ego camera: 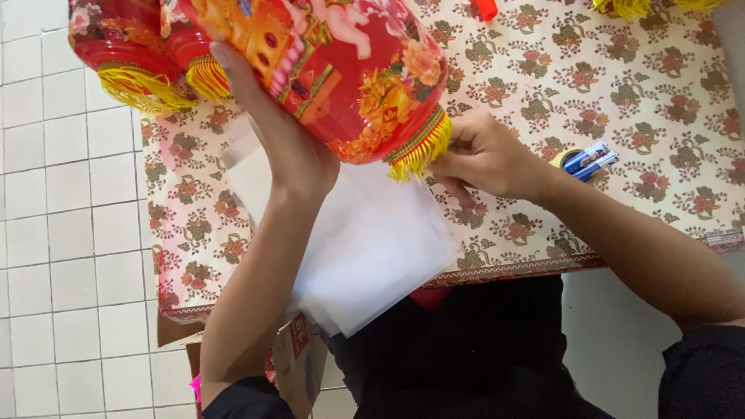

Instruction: Assembling a battery-operated decorative lantern by inserting batteries, attaching the handle, and packaging it in a plastic bag.

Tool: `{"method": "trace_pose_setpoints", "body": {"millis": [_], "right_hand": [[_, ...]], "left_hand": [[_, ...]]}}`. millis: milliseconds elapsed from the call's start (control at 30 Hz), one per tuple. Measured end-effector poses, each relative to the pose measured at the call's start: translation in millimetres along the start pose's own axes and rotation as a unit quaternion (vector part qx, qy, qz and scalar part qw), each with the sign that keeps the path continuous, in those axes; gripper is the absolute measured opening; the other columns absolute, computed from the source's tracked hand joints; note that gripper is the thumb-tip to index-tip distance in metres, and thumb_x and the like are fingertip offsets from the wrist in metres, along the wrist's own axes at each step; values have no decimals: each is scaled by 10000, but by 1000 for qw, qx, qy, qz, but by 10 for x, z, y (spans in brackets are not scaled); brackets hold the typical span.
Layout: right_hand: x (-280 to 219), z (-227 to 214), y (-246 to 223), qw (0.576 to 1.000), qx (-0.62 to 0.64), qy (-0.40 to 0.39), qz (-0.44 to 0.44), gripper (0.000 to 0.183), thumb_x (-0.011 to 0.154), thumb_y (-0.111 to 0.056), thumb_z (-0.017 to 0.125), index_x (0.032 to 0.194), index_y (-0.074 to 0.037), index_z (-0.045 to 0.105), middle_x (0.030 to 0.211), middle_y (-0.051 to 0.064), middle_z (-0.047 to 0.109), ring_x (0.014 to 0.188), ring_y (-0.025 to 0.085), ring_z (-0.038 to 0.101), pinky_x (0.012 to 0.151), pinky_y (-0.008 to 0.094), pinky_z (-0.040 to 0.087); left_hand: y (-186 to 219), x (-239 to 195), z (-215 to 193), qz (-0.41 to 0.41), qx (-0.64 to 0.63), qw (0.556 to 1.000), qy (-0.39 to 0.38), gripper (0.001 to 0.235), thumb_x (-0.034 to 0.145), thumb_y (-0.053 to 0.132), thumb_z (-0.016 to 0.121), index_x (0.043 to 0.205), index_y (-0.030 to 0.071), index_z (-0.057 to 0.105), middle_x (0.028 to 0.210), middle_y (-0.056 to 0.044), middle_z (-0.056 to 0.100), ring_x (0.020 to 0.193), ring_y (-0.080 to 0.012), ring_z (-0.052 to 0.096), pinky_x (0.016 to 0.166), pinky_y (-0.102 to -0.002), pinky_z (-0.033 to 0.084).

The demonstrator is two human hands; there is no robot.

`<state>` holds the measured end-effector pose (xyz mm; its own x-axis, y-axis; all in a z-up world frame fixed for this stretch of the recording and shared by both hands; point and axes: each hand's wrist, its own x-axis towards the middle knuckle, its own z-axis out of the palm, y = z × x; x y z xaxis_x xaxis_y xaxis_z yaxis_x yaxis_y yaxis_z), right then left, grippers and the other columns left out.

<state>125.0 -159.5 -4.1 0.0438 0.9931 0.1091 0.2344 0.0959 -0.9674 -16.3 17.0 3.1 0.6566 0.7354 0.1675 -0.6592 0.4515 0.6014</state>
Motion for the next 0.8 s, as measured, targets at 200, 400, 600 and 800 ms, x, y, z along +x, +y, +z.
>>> {"method": "trace_pose_setpoints", "body": {"millis": [200, 400, 600, 800], "right_hand": [[39, -29, -69, 988, -32, -95, 118, 436, 997, -238, 588, 604, -59, 648, 462, 38, 645, 314, 98, 582, 354, 178, 472], [15, -65, 103, 981, -55, -118, 145, 472, 951, -430, 581, 693, -53, 696, 480, 28, 689, 339, 95, 690, 268, 147, 480], [-23, 49, 37, 998, 13, -34, 52, 365, 1038, -175, 509, 697, -57, 570, 452, 41, 557, 311, 102, 519, 329, 205, 465], [-1, -20, -86, 971, -90, -189, 115, 321, 1051, -260, 442, 854, -98, 638, 481, -9, 628, 368, 76, 601, 405, 196, 513]], "left_hand": [[24, 23, -17, 5, -16, 999, 28, 765, 848, 652, 648, 1422, 178, 475, 1315, -66, 640, 1274, -290, 646, 1107, -532, 574], [12, 5, -16, -18, -29, 999, 1, 765, 836, 662, 667, 1394, 174, 480, 1301, -74, 641, 1270, -300, 647, 1115, -528, 567], [-79, -33, 3, 30, -2, 996, -81, 643, 1000, 624, 617, 1399, 126, 536, 1352, -77, 649, 1306, -312, 625, 1158, -542, 522], [18, 1, 4, 16, 2, 996, -86, 652, 948, 648, 644, 1326, 120, 574, 1298, -79, 658, 1267, -313, 624, 1126, -539, 510]]}}
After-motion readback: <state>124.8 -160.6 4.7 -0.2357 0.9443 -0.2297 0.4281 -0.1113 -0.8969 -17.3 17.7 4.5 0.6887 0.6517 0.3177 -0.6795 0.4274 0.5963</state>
